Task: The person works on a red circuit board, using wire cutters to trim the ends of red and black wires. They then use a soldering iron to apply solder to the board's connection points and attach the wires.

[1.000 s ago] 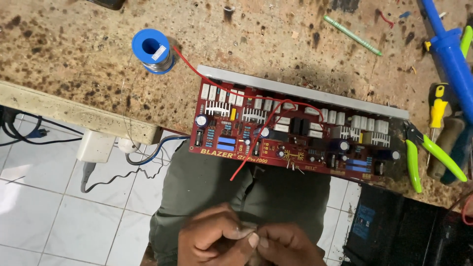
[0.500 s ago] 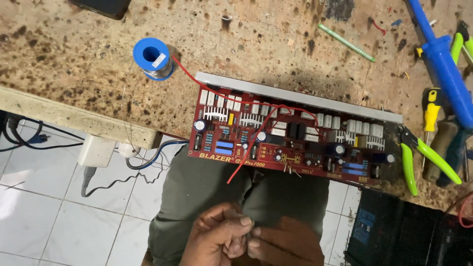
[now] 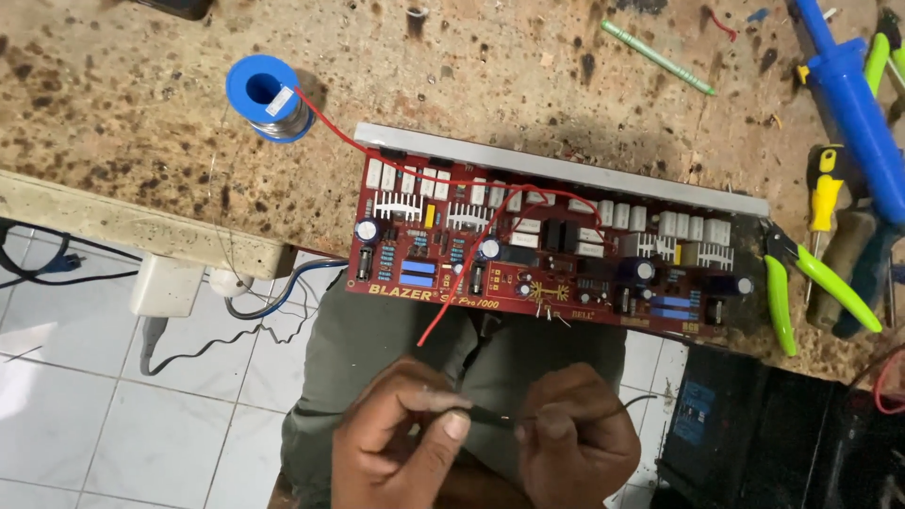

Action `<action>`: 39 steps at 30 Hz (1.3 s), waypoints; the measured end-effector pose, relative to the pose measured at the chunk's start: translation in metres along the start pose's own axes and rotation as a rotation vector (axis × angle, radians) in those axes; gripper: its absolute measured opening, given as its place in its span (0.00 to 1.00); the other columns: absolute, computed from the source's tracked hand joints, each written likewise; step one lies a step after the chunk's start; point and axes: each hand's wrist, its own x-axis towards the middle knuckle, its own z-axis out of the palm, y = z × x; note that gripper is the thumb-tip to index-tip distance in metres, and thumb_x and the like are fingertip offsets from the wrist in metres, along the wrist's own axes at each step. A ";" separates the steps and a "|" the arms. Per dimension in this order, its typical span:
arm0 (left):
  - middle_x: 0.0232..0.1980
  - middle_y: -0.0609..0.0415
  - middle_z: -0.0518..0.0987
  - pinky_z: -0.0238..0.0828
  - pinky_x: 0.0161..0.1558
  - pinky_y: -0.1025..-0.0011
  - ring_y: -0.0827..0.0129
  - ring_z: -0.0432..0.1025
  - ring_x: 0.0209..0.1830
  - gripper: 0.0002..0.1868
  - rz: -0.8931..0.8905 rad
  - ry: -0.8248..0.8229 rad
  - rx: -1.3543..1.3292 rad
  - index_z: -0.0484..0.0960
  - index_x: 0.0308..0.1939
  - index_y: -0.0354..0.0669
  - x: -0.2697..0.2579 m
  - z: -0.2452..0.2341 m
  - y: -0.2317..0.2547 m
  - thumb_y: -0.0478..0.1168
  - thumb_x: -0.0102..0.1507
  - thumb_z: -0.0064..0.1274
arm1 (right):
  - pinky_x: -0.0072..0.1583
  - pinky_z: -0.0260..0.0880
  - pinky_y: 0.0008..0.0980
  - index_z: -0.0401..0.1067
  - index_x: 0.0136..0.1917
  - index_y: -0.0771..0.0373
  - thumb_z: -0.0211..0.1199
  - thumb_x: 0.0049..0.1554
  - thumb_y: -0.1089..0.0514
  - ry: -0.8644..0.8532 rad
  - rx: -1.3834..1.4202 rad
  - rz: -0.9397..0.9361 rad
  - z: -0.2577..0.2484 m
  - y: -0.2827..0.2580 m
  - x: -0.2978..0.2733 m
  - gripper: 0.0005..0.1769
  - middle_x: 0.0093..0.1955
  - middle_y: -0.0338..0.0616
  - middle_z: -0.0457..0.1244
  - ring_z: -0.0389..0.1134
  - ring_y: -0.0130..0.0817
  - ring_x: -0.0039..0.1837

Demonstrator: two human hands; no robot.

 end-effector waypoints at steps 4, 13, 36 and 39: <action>0.41 0.58 0.78 0.65 0.34 0.73 0.72 0.64 0.27 0.16 -0.042 -0.239 0.245 0.88 0.48 0.50 0.003 -0.007 0.007 0.50 0.61 0.59 | 0.30 0.54 0.28 0.65 0.33 0.59 0.67 0.54 0.54 0.007 -0.045 0.017 0.000 -0.003 -0.001 0.14 0.28 0.45 0.58 0.56 0.28 0.27; 0.29 0.59 0.74 0.56 0.24 0.76 0.78 0.63 0.22 0.05 -0.040 -0.361 0.092 0.86 0.31 0.44 0.006 -0.009 -0.006 0.35 0.62 0.60 | 0.35 0.65 0.28 0.79 0.50 0.64 0.72 0.56 0.52 -0.204 -0.018 0.180 -0.034 -0.009 -0.004 0.15 0.41 0.48 0.67 0.65 0.30 0.35; 0.31 0.56 0.75 0.62 0.33 0.73 0.72 0.69 0.30 0.05 -0.162 -0.556 -0.142 0.84 0.32 0.40 0.021 -0.025 -0.015 0.34 0.63 0.60 | 0.35 0.64 0.39 0.77 0.36 0.63 0.75 0.46 0.61 -0.385 0.002 0.307 -0.017 -0.028 0.021 0.08 0.34 0.50 0.65 0.63 0.36 0.32; 0.31 0.56 0.74 0.62 0.36 0.71 0.70 0.68 0.32 0.06 -0.120 -0.571 -0.151 0.82 0.31 0.41 0.023 -0.028 -0.017 0.35 0.64 0.59 | 0.36 0.70 0.42 0.79 0.39 0.59 0.77 0.48 0.58 -0.436 -0.038 0.341 -0.016 -0.029 0.024 0.08 0.36 0.47 0.67 0.66 0.35 0.34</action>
